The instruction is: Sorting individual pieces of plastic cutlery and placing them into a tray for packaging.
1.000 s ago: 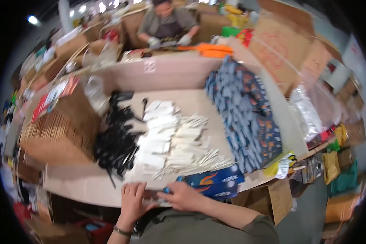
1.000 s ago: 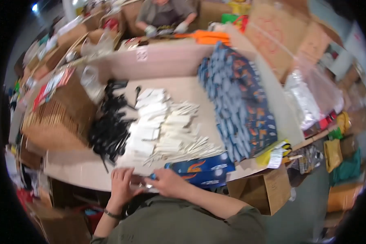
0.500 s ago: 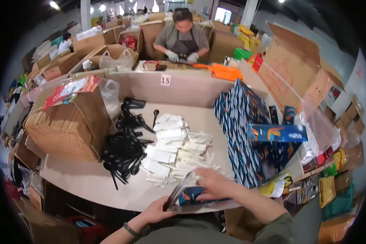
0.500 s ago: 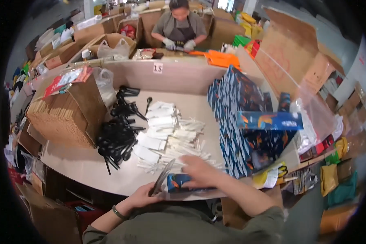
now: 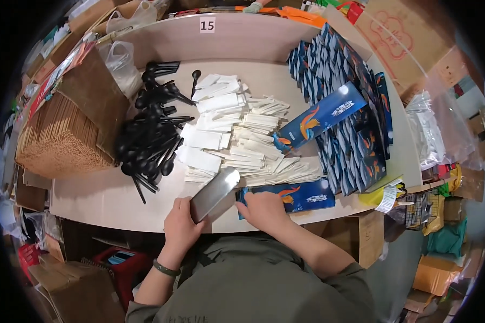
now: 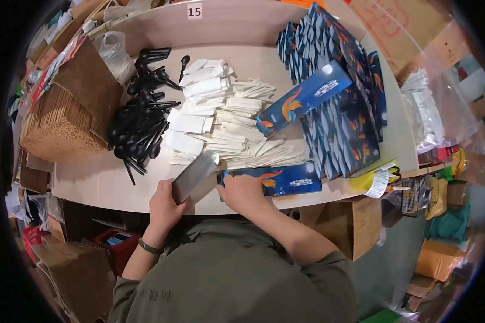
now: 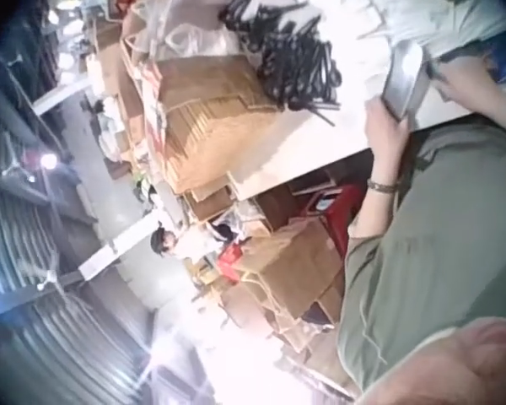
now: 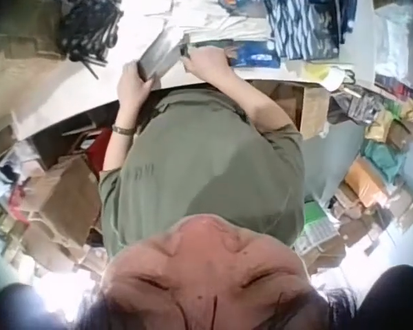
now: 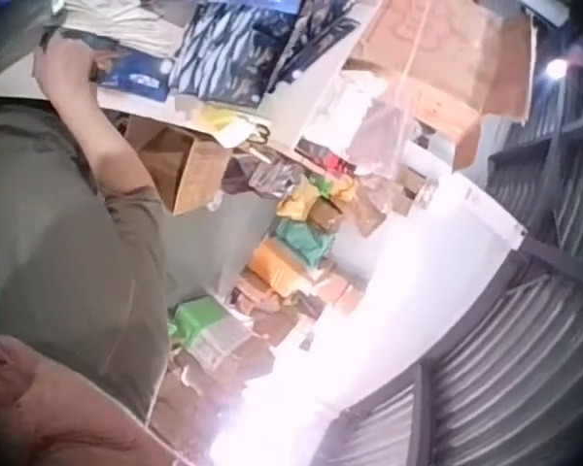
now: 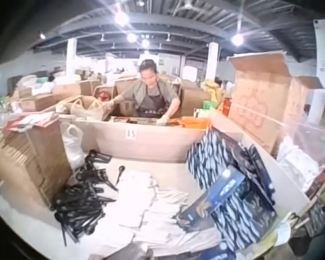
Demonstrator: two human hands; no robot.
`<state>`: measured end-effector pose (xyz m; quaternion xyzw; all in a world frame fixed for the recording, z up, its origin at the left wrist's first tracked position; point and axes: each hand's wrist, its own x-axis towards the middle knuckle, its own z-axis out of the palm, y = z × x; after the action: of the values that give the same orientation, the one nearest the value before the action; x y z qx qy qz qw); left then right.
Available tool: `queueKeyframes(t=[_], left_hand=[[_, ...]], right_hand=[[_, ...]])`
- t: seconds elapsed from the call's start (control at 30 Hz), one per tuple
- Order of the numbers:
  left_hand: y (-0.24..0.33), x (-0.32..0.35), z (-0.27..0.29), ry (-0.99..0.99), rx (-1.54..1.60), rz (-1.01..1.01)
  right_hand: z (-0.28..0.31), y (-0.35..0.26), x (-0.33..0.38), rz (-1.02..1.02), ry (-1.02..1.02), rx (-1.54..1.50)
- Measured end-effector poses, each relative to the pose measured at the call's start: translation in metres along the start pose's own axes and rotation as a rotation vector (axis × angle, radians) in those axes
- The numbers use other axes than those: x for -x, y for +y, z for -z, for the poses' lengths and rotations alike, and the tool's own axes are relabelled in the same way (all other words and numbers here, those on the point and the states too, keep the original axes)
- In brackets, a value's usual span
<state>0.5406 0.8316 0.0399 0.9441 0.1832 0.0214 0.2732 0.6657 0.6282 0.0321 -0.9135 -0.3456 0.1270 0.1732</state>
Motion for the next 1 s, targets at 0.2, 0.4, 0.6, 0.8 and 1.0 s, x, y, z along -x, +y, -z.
queueKeyframes(t=[0.2, 0.4, 0.6, 0.8, 1.0], left_hand=[[-0.009, 0.016, 0.013, -0.112, -0.001, -0.087], [-0.001, -0.005, 0.033, -0.359, -0.075, -0.284], [-0.019, 0.004, 0.022, -0.035, 0.027, -0.476], [-0.023, 0.000, -0.007, 0.052, -0.013, -0.461], [-0.037, 0.004, -0.015, 0.115, -0.056, -0.378]], right_hand=[[-0.001, -0.005, -0.007, -0.091, -0.096, -0.077], [-0.024, -0.026, -0.007, 0.055, -0.014, -0.303], [0.080, 0.074, -0.056, 0.381, 0.506, 0.893], [0.119, 0.117, -0.083, 0.190, 0.283, 0.857], [0.259, 0.068, -0.059, 0.255, 0.922, 0.532]])
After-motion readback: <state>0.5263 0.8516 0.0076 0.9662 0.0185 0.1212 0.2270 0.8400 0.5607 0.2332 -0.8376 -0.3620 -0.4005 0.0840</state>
